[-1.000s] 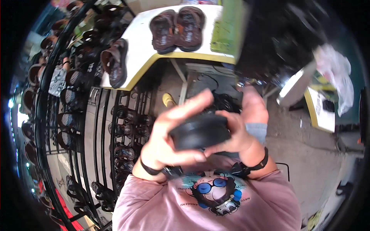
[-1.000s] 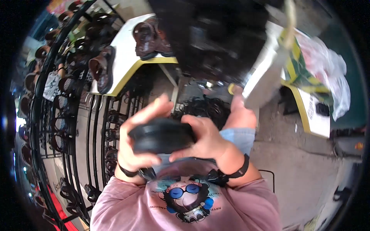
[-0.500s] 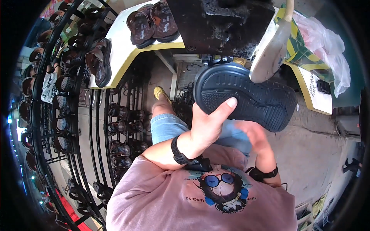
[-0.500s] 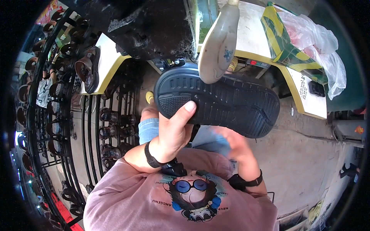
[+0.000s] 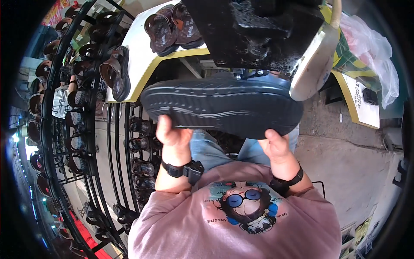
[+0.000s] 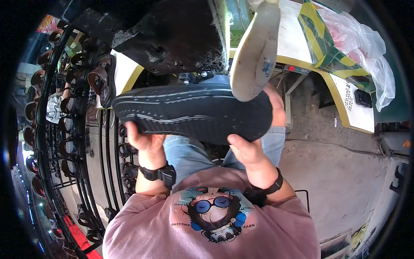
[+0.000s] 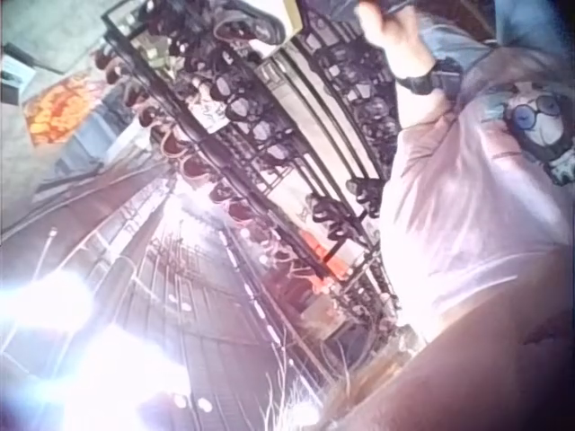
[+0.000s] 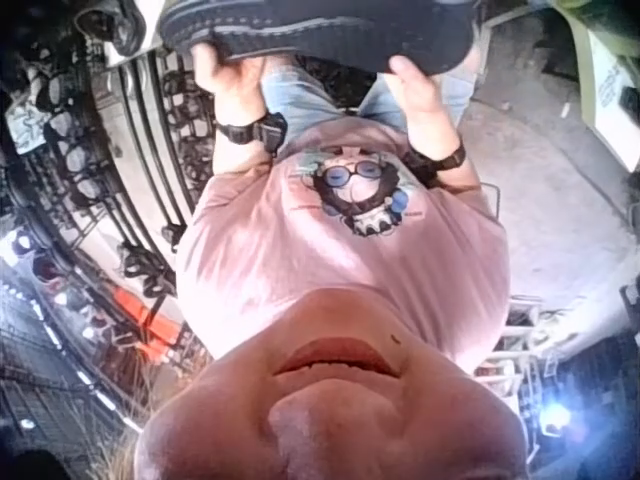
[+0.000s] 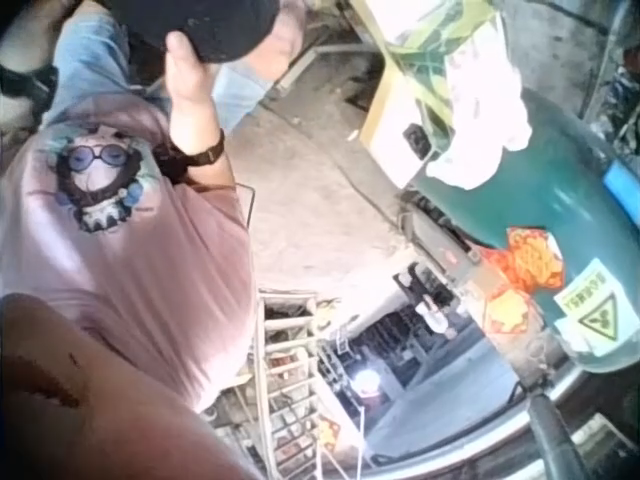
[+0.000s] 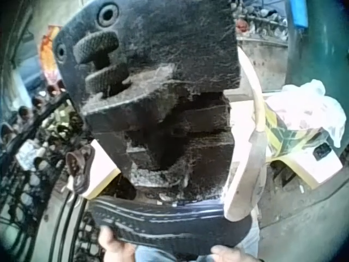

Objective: Attaching rubber soles to sandal uppers using a specialized machine and organizing them on a rack.

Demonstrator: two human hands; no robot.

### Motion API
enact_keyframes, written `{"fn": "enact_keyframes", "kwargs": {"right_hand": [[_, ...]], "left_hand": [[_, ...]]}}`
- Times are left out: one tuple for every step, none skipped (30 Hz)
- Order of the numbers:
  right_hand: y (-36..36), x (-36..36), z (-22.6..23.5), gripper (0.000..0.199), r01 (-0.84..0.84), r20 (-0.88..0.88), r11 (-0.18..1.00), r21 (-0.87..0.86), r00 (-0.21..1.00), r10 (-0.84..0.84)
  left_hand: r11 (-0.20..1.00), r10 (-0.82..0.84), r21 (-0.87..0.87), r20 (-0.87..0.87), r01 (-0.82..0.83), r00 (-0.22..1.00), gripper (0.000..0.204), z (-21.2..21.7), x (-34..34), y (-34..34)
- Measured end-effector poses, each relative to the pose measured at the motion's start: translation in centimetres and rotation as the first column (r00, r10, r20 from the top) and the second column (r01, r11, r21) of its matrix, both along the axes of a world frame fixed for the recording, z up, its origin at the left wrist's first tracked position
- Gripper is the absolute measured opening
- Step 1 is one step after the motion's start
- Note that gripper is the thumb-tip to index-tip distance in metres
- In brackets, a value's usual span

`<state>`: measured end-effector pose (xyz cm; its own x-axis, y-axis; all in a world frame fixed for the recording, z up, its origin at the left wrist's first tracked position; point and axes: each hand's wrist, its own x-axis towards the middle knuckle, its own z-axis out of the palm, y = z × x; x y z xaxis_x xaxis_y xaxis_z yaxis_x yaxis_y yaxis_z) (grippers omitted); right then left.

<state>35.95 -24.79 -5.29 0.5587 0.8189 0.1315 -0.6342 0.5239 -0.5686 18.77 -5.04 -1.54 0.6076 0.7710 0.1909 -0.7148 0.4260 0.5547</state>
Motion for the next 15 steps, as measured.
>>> {"fn": "enact_keyframes", "kwargs": {"right_hand": [[0.6, -0.4, 0.4, 0.063, -0.030, -0.008, 1.000, -0.008, 1.000, 0.030], [1.2, -0.6, 0.9, 0.064, -0.040, 0.011, 0.999, -0.033, 0.999, 0.040], [1.6, -0.4, 1.6, 0.064, -0.032, 0.097, 0.997, -0.077, 0.994, 0.039], [2.1, 0.0, 2.3, 0.064, -0.039, 0.200, 0.993, -0.110, 0.978, 0.060], [2.5, 0.6, 3.0, 0.064, -0.042, 0.300, 0.988, -0.146, 0.950, 0.085], [3.1, 1.1, 3.7, 0.063, -0.035, 0.367, 0.990, -0.135, 0.927, 0.083], [3.6, 1.6, 4.5, 0.062, -0.024, 0.430, 0.990, -0.142, 0.899, 0.083], [4.0, 1.9, 5.1, 0.062, 0.009, 0.508, 0.991, -0.137, 0.859, 0.062], [4.5, 2.1, 5.7, 0.063, 0.005, 0.537, 0.995, -0.095, 0.842, 0.046], [4.7, 2.2, 6.1, 0.064, -0.005, 0.566, 0.995, -0.104, 0.822, 0.063], [4.9, 2.0, 6.4, 0.065, -0.022, 0.590, 0.992, -0.124, 0.802, 0.092], [5.0, 1.6, 6.7, 0.063, -0.036, 0.522, 0.993, -0.109, 0.848, 0.088], [4.9, 1.3, 6.8, 0.061, 0.045, 0.528, 0.986, -0.159, 0.848, 0.046], [5.0, 0.5, 6.8, 0.060, 0.139, 0.511, 0.977, -0.162, 0.859, -0.037], [5.0, -0.1, 6.7, 0.058, 0.230, 0.489, 0.954, -0.192, 0.866, -0.110]], "left_hand": [[0.989, 0.132, 0.077, -0.083, -0.126, 0.988, 0.087, 1.5, -0.1, 0.9], [0.991, -0.012, 0.130, -0.052, 0.018, 0.999, 0.091, 3.4, -0.4, 1.7], [0.978, 0.138, 0.177, -0.129, -0.114, 0.982, 0.098, 5.4, -0.3, 2.4], [0.909, 0.318, 0.348, -0.223, -0.230, 0.921, 0.099, 7.4, -0.2, 2.7], [0.797, 0.556, 0.487, -0.361, -0.357, 0.749, 0.099, 9.2, 0.0, 3.1], [0.678, 0.617, 0.700, -0.376, -0.224, 0.691, 0.097, 10.5, 0.4, 3.0], [0.520, 0.697, 0.851, -0.370, -0.077, 0.614, 0.091, 11.3, 0.9, 3.0], [0.326, 0.686, 0.925, -0.374, 0.197, 0.624, 0.086, 11.8, 1.2, 2.9], [0.304, 0.595, 0.920, -0.385, 0.246, 0.706, 0.076, 11.5, 1.7, 2.6], [0.310, 0.481, 0.842, -0.540, 0.442, 0.691, 0.066, 11.0, 1.8, 2.5], [0.446, 0.391, 0.751, -0.653, 0.487, 0.649, 0.061, 9.7, 2.1, 1.9], [0.531, 0.362, 0.762, -0.598, 0.369, 0.715, 0.060, 8.7, 1.9, 1.7], [0.593, 0.365, 0.736, -0.608, 0.327, 0.705, 0.059, 7.2, 2.1, 1.1], [0.601, 0.388, 0.761, -0.545, 0.245, 0.743, 0.058, 6.1, 1.8, 0.7], [0.616, 0.419, 0.766, -0.515, 0.183, 0.748, 0.057, 5.0, 1.6, 0.2]]}}
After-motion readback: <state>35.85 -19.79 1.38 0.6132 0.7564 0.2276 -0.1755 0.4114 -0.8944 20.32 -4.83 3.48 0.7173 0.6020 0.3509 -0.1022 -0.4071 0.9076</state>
